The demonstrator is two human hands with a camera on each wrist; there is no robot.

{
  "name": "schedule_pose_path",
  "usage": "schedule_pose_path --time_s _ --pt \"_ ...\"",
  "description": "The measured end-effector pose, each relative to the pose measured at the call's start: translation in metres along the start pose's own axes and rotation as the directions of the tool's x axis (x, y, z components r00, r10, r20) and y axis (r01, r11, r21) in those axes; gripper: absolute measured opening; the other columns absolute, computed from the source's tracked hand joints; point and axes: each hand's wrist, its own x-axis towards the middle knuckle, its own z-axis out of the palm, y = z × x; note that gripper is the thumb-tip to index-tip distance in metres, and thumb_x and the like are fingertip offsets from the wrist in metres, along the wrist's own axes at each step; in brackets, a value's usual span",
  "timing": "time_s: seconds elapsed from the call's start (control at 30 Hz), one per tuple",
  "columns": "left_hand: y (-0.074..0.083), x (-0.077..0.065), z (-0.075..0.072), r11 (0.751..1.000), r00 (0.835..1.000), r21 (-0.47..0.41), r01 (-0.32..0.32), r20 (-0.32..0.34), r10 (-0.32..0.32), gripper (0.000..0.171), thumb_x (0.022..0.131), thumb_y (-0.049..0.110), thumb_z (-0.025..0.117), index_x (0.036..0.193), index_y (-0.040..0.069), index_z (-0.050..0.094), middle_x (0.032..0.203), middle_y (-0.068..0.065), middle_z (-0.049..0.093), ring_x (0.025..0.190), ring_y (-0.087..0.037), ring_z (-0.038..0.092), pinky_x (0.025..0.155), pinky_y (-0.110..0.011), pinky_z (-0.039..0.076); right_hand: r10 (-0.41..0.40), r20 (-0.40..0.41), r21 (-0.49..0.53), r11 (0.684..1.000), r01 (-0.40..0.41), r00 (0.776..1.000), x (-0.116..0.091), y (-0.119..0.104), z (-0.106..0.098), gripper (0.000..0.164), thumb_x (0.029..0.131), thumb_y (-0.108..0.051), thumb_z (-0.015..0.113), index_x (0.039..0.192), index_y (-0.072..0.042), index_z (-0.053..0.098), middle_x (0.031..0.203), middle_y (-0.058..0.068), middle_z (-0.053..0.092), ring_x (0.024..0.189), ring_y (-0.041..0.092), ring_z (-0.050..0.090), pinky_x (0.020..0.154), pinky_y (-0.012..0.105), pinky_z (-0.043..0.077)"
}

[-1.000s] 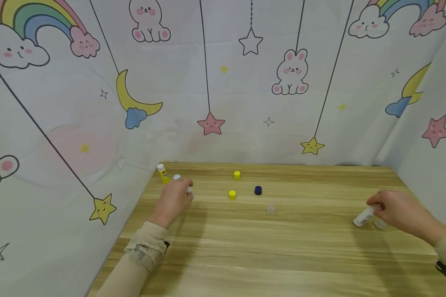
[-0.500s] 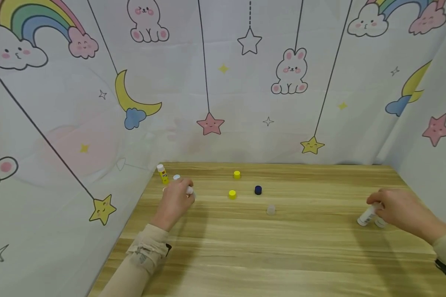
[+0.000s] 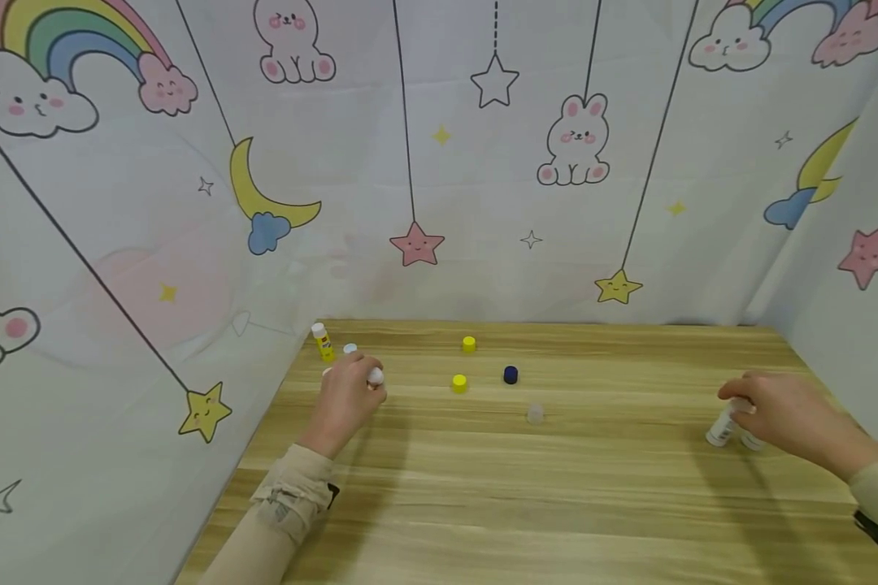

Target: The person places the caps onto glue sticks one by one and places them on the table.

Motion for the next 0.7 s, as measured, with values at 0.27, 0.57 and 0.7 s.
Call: schedule_pose_path --time_s 0.27,0.57,0.7 --pt "0.005 -0.003 0.000 0.998 0.997 -0.033 0.053 0.063 -0.051 0.023 0.090 0.023 0.078 0.093 0.004 0.065 0.092 -0.009 0.059 0.080 -0.024 0.064 0.064 -0.032 0.056 0.032 -0.123 -0.027 0.999 -0.036 0.992 0.005 -0.009 -0.002 0.045 0.084 -0.011 0.078 0.125 0.001 0.064 0.108 0.028 0.066 0.059 0.017 0.056 0.046 0.032 0.040" --pt "0.009 -0.005 0.002 0.995 0.996 -0.056 0.083 0.045 -0.081 0.023 0.092 0.025 0.077 0.093 0.008 0.062 0.073 -0.001 0.061 0.056 -0.011 0.057 0.053 -0.030 0.049 -0.080 -0.307 -0.093 0.994 0.054 0.948 0.025 -0.032 -0.005 0.048 0.077 -0.006 0.082 0.122 -0.001 0.066 0.103 0.018 0.067 0.073 0.030 0.064 0.059 0.050 0.053" --pt "0.008 -0.008 0.006 0.995 0.997 -0.059 0.074 0.021 -0.073 0.019 0.089 0.022 0.080 0.090 0.010 0.065 0.072 0.001 0.063 0.054 -0.007 0.053 0.052 -0.029 0.048 -0.118 -0.318 -0.088 0.992 0.095 0.941 0.037 -0.043 0.000 0.046 0.078 -0.006 0.081 0.121 -0.002 0.067 0.101 0.016 0.068 0.070 0.027 0.064 0.057 0.046 0.052"
